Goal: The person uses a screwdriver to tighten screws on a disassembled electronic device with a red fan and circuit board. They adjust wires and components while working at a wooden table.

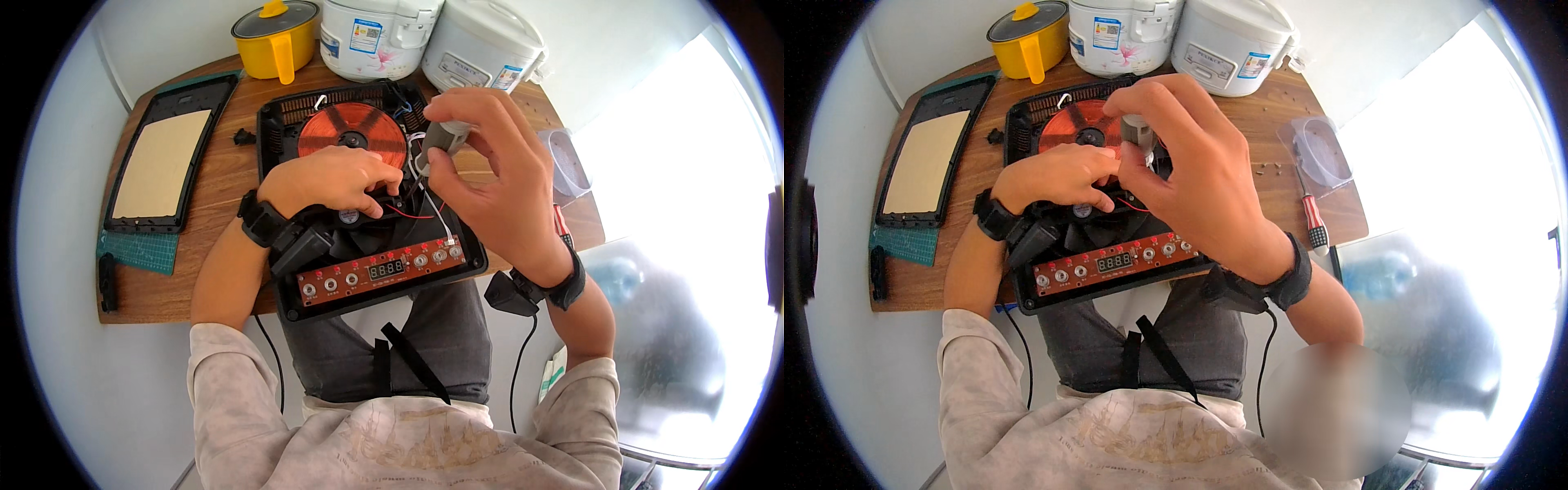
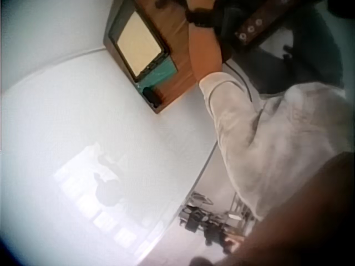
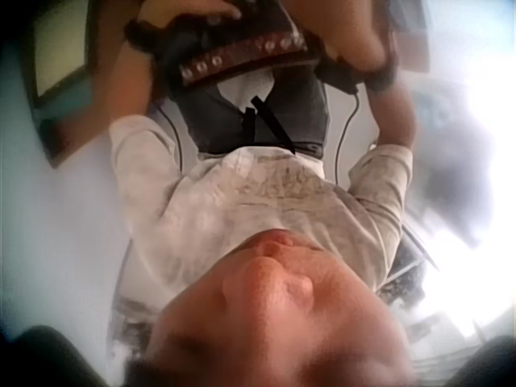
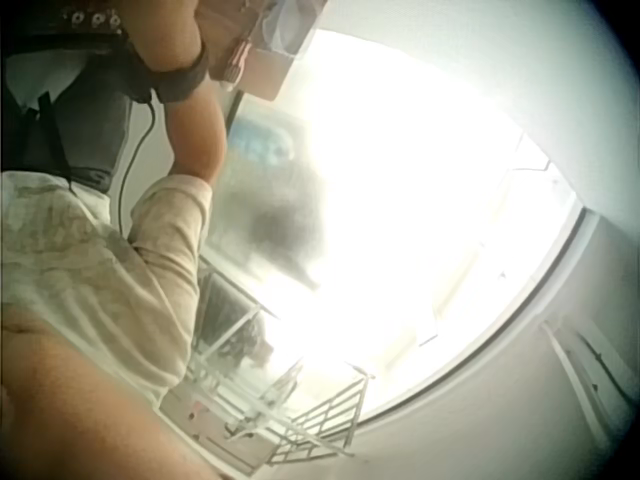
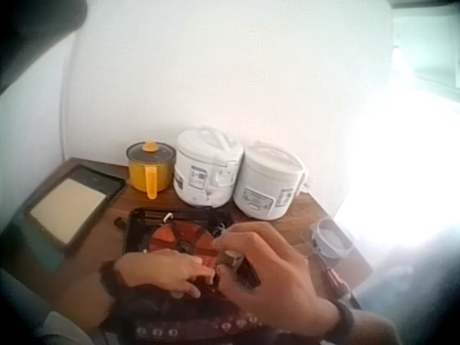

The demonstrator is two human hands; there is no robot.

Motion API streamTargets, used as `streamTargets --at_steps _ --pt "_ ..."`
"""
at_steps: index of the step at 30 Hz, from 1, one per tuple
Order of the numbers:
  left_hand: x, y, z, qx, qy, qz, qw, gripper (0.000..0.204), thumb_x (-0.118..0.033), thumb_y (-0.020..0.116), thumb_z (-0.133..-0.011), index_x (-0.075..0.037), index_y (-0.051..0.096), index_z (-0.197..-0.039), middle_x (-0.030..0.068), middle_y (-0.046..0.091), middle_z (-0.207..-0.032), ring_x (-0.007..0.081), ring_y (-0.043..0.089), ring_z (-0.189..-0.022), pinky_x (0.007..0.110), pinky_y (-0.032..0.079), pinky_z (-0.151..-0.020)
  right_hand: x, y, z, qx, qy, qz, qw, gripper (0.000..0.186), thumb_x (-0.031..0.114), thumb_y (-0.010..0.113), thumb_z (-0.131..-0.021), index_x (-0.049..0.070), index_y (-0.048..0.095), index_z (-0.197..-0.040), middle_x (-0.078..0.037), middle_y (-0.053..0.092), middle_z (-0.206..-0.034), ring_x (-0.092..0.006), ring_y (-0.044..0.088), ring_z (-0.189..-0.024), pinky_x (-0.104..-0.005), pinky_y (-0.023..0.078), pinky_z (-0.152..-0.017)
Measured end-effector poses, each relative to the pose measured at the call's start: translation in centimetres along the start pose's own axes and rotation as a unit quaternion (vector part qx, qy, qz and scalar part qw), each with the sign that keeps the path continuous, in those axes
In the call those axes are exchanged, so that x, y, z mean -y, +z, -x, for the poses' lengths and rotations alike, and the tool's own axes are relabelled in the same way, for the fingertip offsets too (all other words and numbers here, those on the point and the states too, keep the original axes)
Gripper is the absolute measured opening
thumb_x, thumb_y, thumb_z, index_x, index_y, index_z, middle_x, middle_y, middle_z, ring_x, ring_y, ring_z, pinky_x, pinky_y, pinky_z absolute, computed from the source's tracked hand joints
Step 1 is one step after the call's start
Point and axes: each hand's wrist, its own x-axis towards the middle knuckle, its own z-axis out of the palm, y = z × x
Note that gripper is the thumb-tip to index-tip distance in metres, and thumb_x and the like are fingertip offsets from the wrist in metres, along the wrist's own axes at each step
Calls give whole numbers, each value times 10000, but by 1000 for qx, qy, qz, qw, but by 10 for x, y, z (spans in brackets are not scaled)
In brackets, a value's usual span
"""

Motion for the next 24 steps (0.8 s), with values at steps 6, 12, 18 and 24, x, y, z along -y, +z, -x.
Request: streamTargets --at_steps 6,12,18,24 --pt "2 1 1 -4 11 -2 1000 376 -277 825 -827 -113 669 -1127 90 689 -981 301 681 -978 453 512 -814 1 -4 0 0 15 -9 1000 361 -81 678 -842 6 624 -1187 -77 629 -1223 -165 649 -1121 -326 583 -948" --pt "2 2 1 -9 12 4 1000 374 -278 828 -824 -114 671 -1121 90 689 -973 302 681 -969 457 512 -809 -2 0 1 0 26 -14 1000 361 -83 675 -843 6 616 -1188 -77 627 -1213 -160 650 -1111 -321 573 -962" --pt "2 2 0 -4 11 16 1000 370 -279 826 -828 -116 672 -1123 88 693 -967 300 681 -978 456 511 -813 -15 9 -1 -68 1 -36 997 351 -3 711 -800 82 662 -1137 -91 633 -1026 -242 636 -763 -340 531 -713" --pt "2 1 1 -5 12 9 1000 372 -282 823 -834 -114 671 -1128 89 695 -983 297 681 -989 456 511 -817 -17 11 0 -73 -8 -33 997 345 0 708 -806 80 664 -1139 -89 630 -1019 -240 634 -750 -339 530 -703"
